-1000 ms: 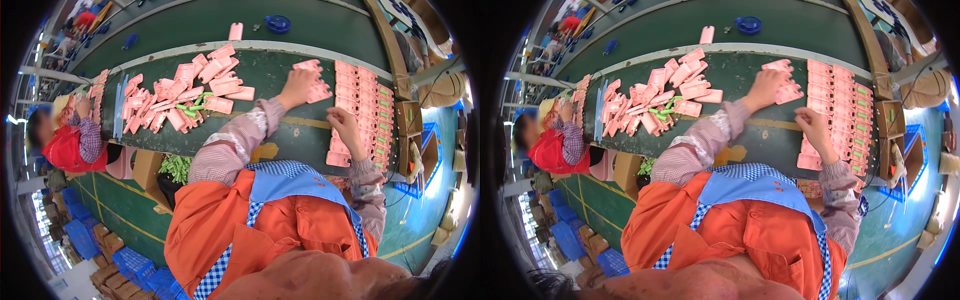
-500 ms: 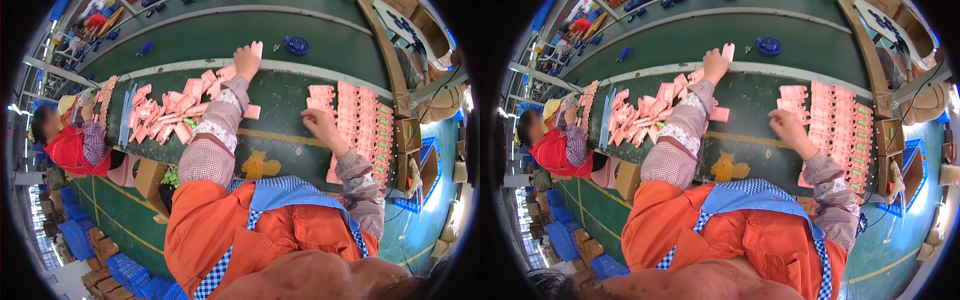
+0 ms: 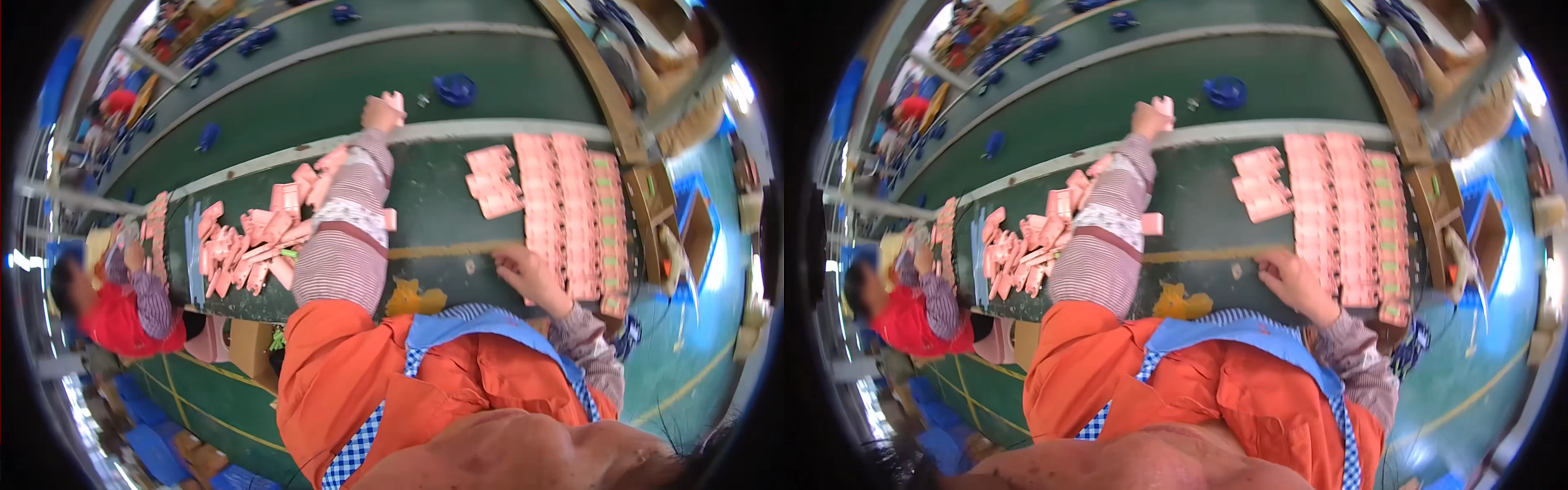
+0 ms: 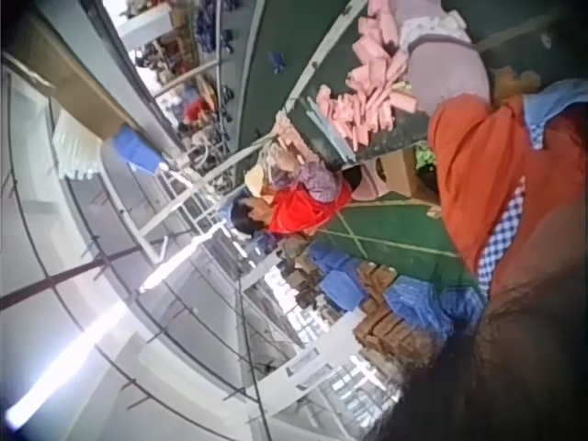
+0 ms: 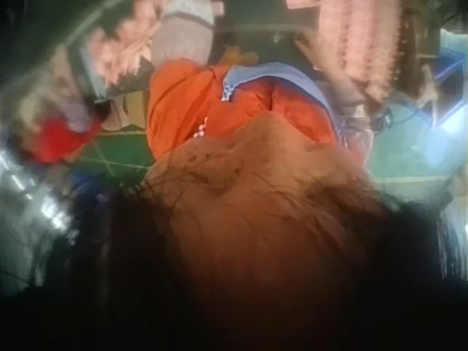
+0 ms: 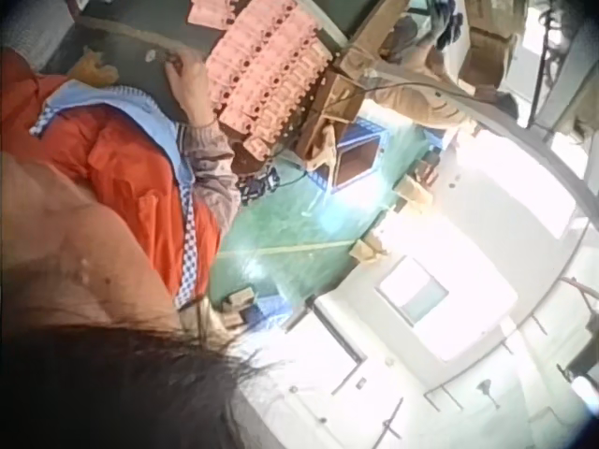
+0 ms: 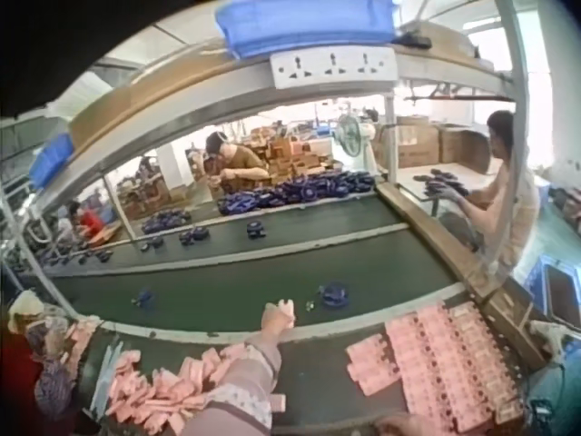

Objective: Assemble electronic components by gluing small green cylinders into pink plastic housings using a hot glue gun.

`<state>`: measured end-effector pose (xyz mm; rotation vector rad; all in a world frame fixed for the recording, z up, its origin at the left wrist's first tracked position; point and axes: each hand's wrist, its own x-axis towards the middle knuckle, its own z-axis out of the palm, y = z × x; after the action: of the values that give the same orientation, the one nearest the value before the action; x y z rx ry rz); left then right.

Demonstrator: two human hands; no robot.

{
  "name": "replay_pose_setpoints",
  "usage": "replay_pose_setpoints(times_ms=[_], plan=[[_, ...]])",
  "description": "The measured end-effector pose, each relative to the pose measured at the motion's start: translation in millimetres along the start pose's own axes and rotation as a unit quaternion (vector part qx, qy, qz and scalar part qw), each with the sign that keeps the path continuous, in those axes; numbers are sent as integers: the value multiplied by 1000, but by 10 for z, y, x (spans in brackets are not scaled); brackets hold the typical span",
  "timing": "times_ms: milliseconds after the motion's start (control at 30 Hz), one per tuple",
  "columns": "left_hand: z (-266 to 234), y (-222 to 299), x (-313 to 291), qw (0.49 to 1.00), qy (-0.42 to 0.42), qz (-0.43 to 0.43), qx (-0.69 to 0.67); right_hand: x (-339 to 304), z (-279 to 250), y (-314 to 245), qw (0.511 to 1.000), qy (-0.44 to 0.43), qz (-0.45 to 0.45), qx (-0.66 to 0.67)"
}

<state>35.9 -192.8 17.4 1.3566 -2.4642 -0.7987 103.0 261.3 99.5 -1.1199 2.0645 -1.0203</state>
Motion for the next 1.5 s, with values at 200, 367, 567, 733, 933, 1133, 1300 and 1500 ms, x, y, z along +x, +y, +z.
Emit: replay_pose_setpoints(times_ms=[200, 367, 567, 733, 933, 1133, 1300, 1500], plan=[[1, -501, 260, 975, -54, 31, -212, -113, -32, -82, 998, 10, -8, 57], [-55, 129, -544, 930, -75, 185, -309, -318, -58, -74, 996, 46, -26, 71], [-203, 613, -2653, 823, -107, 557, 31, -416, -126, -65, 995, 54, -1, 89], [201, 369, -3143, 775, -90, 624, 40, -470, -127, -19, 992, 65, -14, 102], [256, 425, -2902, 794, -17, 604, 64, -562, -84, 71, 990, 68, -5, 123], [270, 461, -2885, 837, -46, 545, 30, -612, -107, 51, 992, 54, 12, 117], [404, 564, -2685, 872, 46, 486, -50, -610, -63, 58, 992, 46, 19, 115], [881, 643, -2253, 912, 49, 401, -76, -617, 20, 49, 992, 41, 24, 121]])
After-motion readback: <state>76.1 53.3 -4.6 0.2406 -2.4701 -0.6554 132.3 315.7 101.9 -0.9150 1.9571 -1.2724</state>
